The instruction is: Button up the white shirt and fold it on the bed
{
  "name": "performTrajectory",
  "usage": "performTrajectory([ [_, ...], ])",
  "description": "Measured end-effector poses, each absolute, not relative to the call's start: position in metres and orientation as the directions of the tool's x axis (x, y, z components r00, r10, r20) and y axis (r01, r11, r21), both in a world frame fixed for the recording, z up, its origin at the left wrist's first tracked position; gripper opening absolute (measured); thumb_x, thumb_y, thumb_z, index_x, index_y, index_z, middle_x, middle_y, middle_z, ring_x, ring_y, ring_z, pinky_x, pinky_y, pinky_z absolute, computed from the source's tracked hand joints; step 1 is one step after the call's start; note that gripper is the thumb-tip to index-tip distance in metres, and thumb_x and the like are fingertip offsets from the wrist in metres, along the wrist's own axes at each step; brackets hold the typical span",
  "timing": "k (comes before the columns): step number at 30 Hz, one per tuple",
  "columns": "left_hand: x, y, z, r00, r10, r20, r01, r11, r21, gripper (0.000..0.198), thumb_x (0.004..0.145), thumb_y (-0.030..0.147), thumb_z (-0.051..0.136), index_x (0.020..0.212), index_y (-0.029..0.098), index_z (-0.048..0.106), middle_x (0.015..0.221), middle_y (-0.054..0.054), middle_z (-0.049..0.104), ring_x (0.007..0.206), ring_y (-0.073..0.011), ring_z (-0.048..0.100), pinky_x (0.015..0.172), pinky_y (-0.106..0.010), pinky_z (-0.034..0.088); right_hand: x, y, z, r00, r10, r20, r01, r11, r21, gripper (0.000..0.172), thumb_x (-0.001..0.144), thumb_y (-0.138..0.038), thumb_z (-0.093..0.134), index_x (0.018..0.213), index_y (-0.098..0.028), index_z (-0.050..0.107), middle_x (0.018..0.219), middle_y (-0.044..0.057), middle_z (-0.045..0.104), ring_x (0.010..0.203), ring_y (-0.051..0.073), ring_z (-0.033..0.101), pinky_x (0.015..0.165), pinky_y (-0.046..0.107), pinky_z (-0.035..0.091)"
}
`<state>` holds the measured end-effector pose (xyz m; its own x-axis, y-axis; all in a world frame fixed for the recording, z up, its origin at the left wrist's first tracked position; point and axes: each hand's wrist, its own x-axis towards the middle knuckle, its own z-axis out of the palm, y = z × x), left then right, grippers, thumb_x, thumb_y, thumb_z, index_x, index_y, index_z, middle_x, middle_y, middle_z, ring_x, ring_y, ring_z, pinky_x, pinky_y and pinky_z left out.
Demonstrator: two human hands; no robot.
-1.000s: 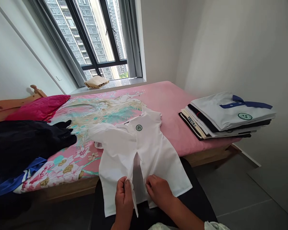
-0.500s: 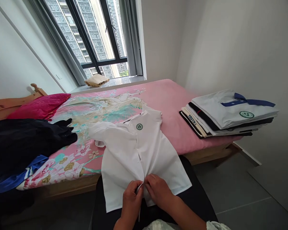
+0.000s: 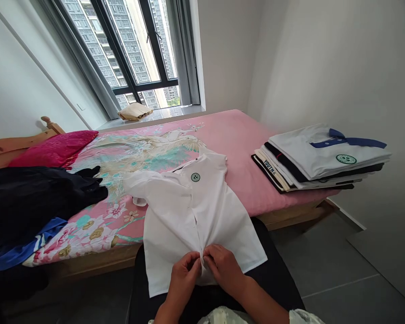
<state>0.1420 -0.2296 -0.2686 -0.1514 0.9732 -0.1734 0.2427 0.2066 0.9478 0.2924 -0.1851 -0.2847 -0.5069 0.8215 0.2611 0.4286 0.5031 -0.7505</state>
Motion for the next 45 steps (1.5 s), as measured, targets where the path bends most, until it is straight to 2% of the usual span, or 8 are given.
performTrajectory([
  [7, 0.14, -0.227, -0.267, -0.159, 0.987, 0.002, 0.567, 0.09, 0.819, 0.02, 0.08, 0.033, 0.053, 0.078, 0.019, 0.066, 0.073, -0.002, 0.066, 0.069, -0.016, 0.06, 0.067, -0.026, 0.046, 0.293, -0.185, -0.288, -0.477, 0.845, 0.242, 0.327, 0.426, -0.843, 0.018, 0.089, -0.019, 0.041, 0.083, -0.017, 0.058, 0.082, 0.003, 0.06, 0.079, 0.015, 0.054, 0.073, 0.025, 0.04],
  [13, 0.145, -0.229, -0.272, -0.117, 0.973, 0.2, 0.772, -0.038, 0.635, 0.014, 0.081, 0.027, 0.053, 0.073, 0.022, 0.062, 0.071, -0.002, 0.063, 0.068, -0.016, 0.058, 0.064, -0.027, 0.044, 0.284, -0.186, -0.287, -0.37, 0.925, -0.086, 0.218, -0.003, -0.976, 0.017, 0.077, -0.032, 0.057, 0.076, -0.016, 0.063, 0.07, 0.001, 0.062, 0.066, 0.014, 0.055, 0.064, 0.023, 0.043],
  [18, 0.147, -0.23, -0.276, -0.077, 0.963, 0.258, 0.824, -0.084, 0.561, 0.016, 0.083, 0.023, 0.05, 0.071, 0.022, 0.06, 0.07, -0.003, 0.062, 0.072, -0.0171, 0.06, 0.067, -0.027, 0.045, 0.277, -0.184, -0.298, -0.284, 0.94, -0.19, 0.221, -0.128, -0.967, 0.022, 0.074, -0.035, 0.056, 0.063, -0.016, 0.058, 0.054, -0.001, 0.055, 0.054, 0.012, 0.05, 0.053, 0.022, 0.039],
  [24, 0.145, -0.231, -0.281, -0.083, 0.965, 0.25, 0.803, -0.084, 0.591, 0.014, 0.084, 0.026, 0.051, 0.075, 0.022, 0.062, 0.073, -0.002, 0.065, 0.073, -0.0171, 0.061, 0.067, -0.027, 0.046, 0.277, -0.181, -0.308, -0.308, 0.914, -0.266, 0.157, -0.226, -0.961, 0.021, 0.069, -0.035, 0.055, 0.059, -0.016, 0.056, 0.051, -0.003, 0.049, 0.05, 0.01, 0.044, 0.049, 0.021, 0.035],
  [30, 0.143, -0.23, -0.278, -0.115, 0.988, 0.102, 0.704, 0.008, 0.71, 0.016, 0.085, 0.031, 0.05, 0.081, 0.022, 0.062, 0.075, -0.001, 0.066, 0.068, -0.0148, 0.061, 0.065, -0.025, 0.047, 0.28, -0.18, -0.31, -0.403, 0.856, -0.323, -0.02, -0.361, -0.932, 0.025, 0.068, -0.039, 0.058, 0.066, -0.015, 0.052, 0.055, -0.004, 0.045, 0.051, 0.008, 0.038, 0.05, 0.021, 0.033],
  [36, 0.142, -0.231, -0.28, -0.107, 0.983, 0.152, 0.65, -0.046, 0.759, 0.017, 0.086, 0.034, 0.051, 0.089, 0.021, 0.061, 0.08, -0.002, 0.065, 0.07, -0.0138, 0.06, 0.067, -0.025, 0.048, 0.287, -0.178, -0.3, -0.504, 0.811, -0.296, -0.055, -0.372, -0.927, 0.028, 0.073, -0.042, 0.057, 0.07, -0.016, 0.049, 0.057, -0.006, 0.037, 0.052, 0.007, 0.03, 0.049, 0.019, 0.027],
  [41, 0.142, -0.237, -0.283, -0.045, 0.969, 0.242, 0.712, -0.139, 0.688, 0.018, 0.089, 0.029, 0.048, 0.094, 0.022, 0.064, 0.089, -0.004, 0.066, 0.084, -0.0152, 0.062, 0.077, -0.027, 0.049, 0.29, -0.182, -0.299, -0.536, 0.826, -0.177, -0.01, -0.216, -0.976, 0.032, 0.077, -0.046, 0.055, 0.072, -0.015, 0.052, 0.063, -0.004, 0.04, 0.061, 0.01, 0.037, 0.058, 0.021, 0.034],
  [45, 0.145, -0.245, -0.28, -0.006, 0.967, 0.254, 0.8, -0.148, 0.582, 0.018, 0.089, 0.025, 0.047, 0.094, 0.023, 0.064, 0.085, -0.004, 0.066, 0.079, -0.0156, 0.061, 0.072, -0.028, 0.049, 0.291, -0.187, -0.309, -0.544, 0.831, -0.115, 0.03, -0.118, -0.993, 0.033, 0.081, -0.048, 0.053, 0.074, -0.016, 0.054, 0.068, -0.002, 0.047, 0.067, 0.013, 0.043, 0.066, 0.024, 0.038],
])
